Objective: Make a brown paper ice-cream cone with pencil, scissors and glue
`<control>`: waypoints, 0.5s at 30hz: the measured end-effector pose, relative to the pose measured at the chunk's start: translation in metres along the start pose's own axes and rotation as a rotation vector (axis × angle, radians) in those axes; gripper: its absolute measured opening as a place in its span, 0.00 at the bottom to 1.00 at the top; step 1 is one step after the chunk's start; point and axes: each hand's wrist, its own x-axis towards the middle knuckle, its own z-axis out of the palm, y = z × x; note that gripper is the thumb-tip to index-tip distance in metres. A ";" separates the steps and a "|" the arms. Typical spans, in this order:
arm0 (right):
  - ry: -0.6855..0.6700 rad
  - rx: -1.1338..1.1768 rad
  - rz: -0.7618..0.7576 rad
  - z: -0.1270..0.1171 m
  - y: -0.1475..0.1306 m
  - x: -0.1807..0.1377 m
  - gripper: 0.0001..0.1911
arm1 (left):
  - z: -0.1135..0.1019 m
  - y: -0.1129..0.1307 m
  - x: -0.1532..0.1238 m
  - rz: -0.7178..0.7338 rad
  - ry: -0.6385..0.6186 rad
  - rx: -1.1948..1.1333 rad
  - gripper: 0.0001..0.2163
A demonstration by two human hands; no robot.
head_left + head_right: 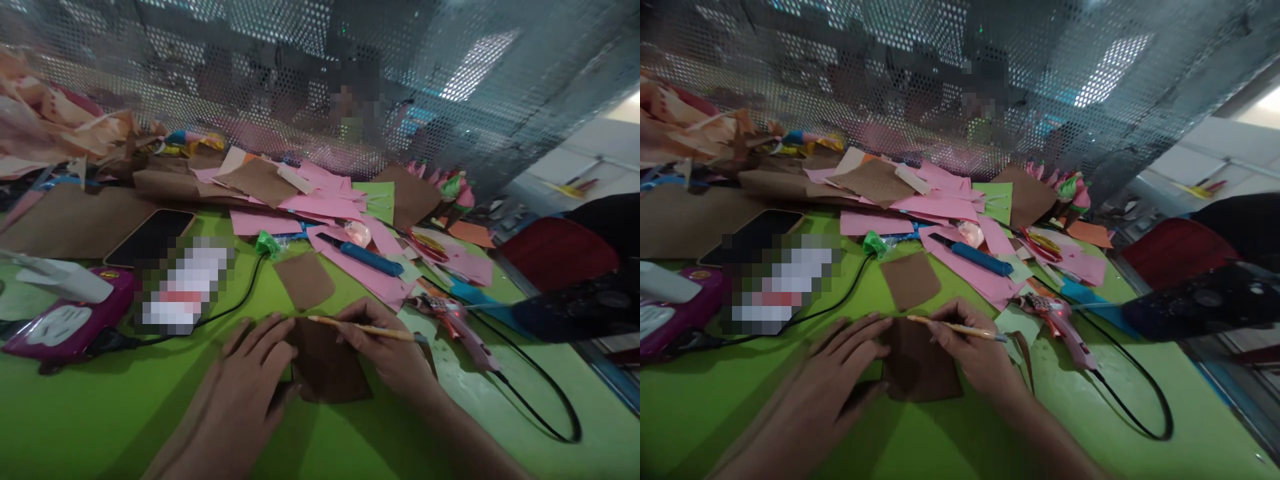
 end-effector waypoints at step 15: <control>-0.115 -0.070 0.052 -0.001 -0.007 -0.008 0.08 | 0.003 -0.001 0.002 -0.001 0.010 0.041 0.09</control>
